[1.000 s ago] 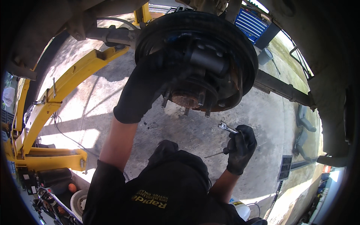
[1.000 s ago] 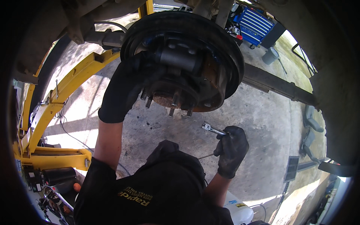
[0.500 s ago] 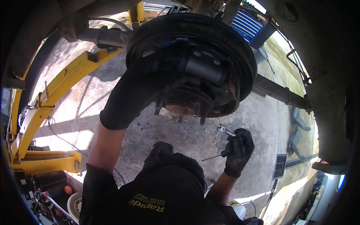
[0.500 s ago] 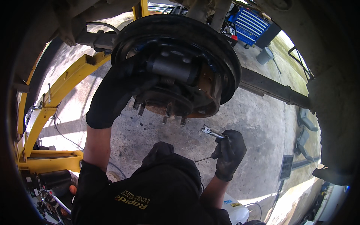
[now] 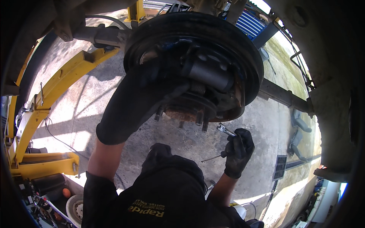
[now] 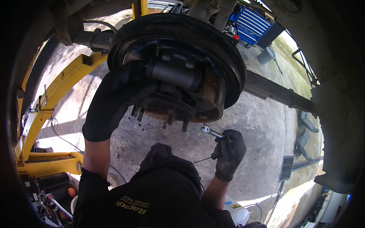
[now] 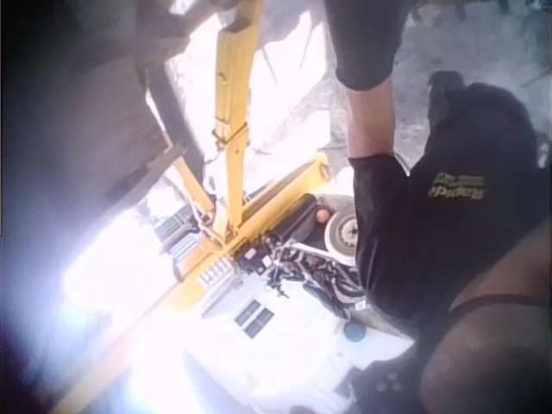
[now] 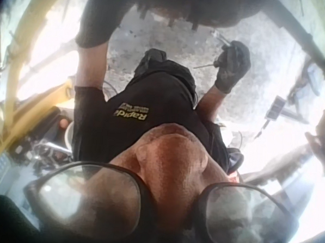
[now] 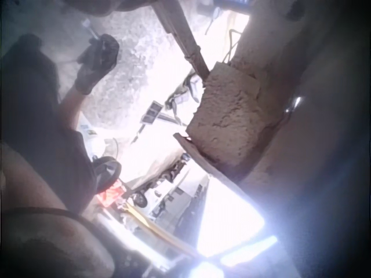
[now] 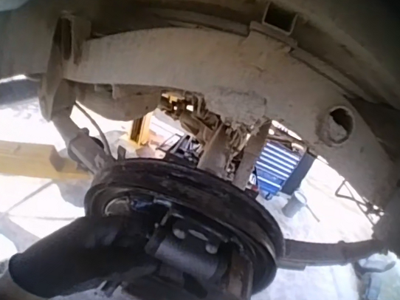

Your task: The person removes a spring and an adjuster from a brake assembly using pliers and by hand, then handles a new brake shoe and positions it on the backing plate of a vehicle.

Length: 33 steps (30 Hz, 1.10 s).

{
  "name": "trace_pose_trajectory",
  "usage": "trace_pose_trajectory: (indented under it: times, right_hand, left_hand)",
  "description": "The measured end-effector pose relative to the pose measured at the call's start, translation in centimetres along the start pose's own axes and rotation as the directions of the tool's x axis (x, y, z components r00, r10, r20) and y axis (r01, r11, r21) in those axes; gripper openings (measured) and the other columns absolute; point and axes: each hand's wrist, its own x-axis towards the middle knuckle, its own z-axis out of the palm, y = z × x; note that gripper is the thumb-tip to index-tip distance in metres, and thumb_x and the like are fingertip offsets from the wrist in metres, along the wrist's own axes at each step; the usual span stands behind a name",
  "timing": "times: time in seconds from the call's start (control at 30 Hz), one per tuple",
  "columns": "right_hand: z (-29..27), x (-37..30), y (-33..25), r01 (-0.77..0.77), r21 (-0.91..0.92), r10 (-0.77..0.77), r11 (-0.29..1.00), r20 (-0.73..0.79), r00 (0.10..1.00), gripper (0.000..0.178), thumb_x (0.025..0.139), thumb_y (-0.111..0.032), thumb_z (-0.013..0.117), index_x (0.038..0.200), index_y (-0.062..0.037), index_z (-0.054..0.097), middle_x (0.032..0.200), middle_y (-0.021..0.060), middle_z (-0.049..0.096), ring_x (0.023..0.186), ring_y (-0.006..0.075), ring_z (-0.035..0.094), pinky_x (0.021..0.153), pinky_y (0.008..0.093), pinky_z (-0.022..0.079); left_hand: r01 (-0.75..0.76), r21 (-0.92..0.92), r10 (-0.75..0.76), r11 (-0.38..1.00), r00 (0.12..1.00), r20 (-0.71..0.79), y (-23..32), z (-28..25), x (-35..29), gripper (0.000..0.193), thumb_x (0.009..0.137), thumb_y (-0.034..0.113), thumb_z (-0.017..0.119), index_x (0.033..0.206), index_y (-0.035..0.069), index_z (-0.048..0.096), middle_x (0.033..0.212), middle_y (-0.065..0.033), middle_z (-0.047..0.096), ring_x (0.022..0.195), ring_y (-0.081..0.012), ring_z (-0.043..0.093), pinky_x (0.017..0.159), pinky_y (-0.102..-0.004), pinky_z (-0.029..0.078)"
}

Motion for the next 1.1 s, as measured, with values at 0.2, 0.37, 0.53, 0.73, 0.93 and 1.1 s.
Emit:
trace_pose_trajectory:
  times: [0.2, 0.37, 0.53, 0.73, 0.93, 1.1]
  right_hand:
    - [0.1, 0.5, 0.2, -0.015, 0.056, 0.015, 0.998, 0.005, 1.000, 0.021, 0.101, -0.010, 0.057, 0.111, 0.0078, 0.059, 0.077, 0.0098, 0.062, 0.044, 0.0085, 0.050, 0.040, 0.0226, 0.039]
    - [0.0, 0.7, 0.2, -0.023, 0.046, 0.023, 0.999, -0.009, 1.000, 0.024, 0.101, -0.013, 0.059, 0.113, 0.0086, 0.058, 0.078, 0.0102, 0.063, 0.044, 0.0082, 0.049, 0.040, 0.0228, 0.039]
    - [-0.1, 0.5, 0.5, -0.027, 0.065, 0.030, 0.998, -0.039, 0.999, 0.026, 0.102, -0.014, 0.060, 0.113, 0.0090, 0.058, 0.079, 0.0098, 0.062, 0.045, 0.0085, 0.049, 0.040, 0.0228, 0.040]
    - [-0.8, 0.1, 0.1, 0.050, 0.096, -0.054, 0.994, 0.032, 0.998, 0.024, 0.099, -0.013, 0.056, 0.111, 0.0089, 0.058, 0.079, 0.0106, 0.062, 0.046, 0.0089, 0.050, 0.041, 0.0225, 0.041]
    - [1.6, 1.3, -3.2, 0.256, 0.105, -0.268, 0.961, 0.123, 0.956, 0.017, 0.093, -0.003, 0.052, 0.104, 0.0071, 0.060, 0.076, 0.0127, 0.064, 0.047, 0.0098, 0.052, 0.043, 0.0234, 0.041]
    - [2.4, 2.6, -6.0, 0.197, 0.169, -0.216, 0.966, 0.099, 0.971, 0.008, 0.091, 0.004, 0.056, 0.096, 0.0057, 0.062, 0.075, 0.0120, 0.065, 0.049, 0.0093, 0.052, 0.043, 0.0243, 0.040]
  left_hand:
    - [0.121, -0.213, -0.135, 0.969, 0.989, -0.055, 0.7, 0.9, -0.5, 0.034, 0.091, 0.013, 0.075, 0.122, 0.004, 0.067, 0.107, -0.0062, 0.073, 0.096, -0.0153, 0.070, 0.086, -0.0296, 0.054]
    - [-0.030, -0.091, 0.019, 0.995, 0.993, -0.113, 0.0, 1.3, -0.5, 0.032, 0.093, 0.022, 0.077, 0.117, 0.004, 0.065, 0.103, -0.0129, 0.074, 0.094, -0.0234, 0.074, 0.080, -0.0357, 0.057]
    - [0.061, -0.117, -0.090, 0.991, 0.959, -0.267, 1.4, 3.0, -1.0, 0.042, 0.092, 0.025, 0.078, 0.122, 0.003, 0.061, 0.100, -0.0153, 0.074, 0.092, -0.0268, 0.075, 0.079, -0.0373, 0.058]
    - [-0.074, 0.129, 0.108, 0.989, 0.955, -0.277, -0.7, 2.5, -0.8, 0.040, 0.093, 0.023, 0.076, 0.124, 0.002, 0.061, 0.100, -0.0144, 0.075, 0.089, -0.0255, 0.075, 0.079, -0.0357, 0.057]
    - [0.104, -0.197, -0.140, 0.975, 0.973, -0.183, 1.3, 2.6, -0.7, 0.032, 0.095, 0.012, 0.073, 0.123, 0.001, 0.063, 0.105, -0.0104, 0.073, 0.096, -0.0151, 0.071, 0.081, -0.0298, 0.056]
    - [0.080, -0.442, -0.151, 0.894, 0.980, -0.129, 0.6, 2.6, -0.9, 0.029, 0.097, 0.010, 0.071, 0.124, 0.002, 0.064, 0.111, -0.0069, 0.071, 0.100, -0.0115, 0.068, 0.083, -0.0264, 0.055]
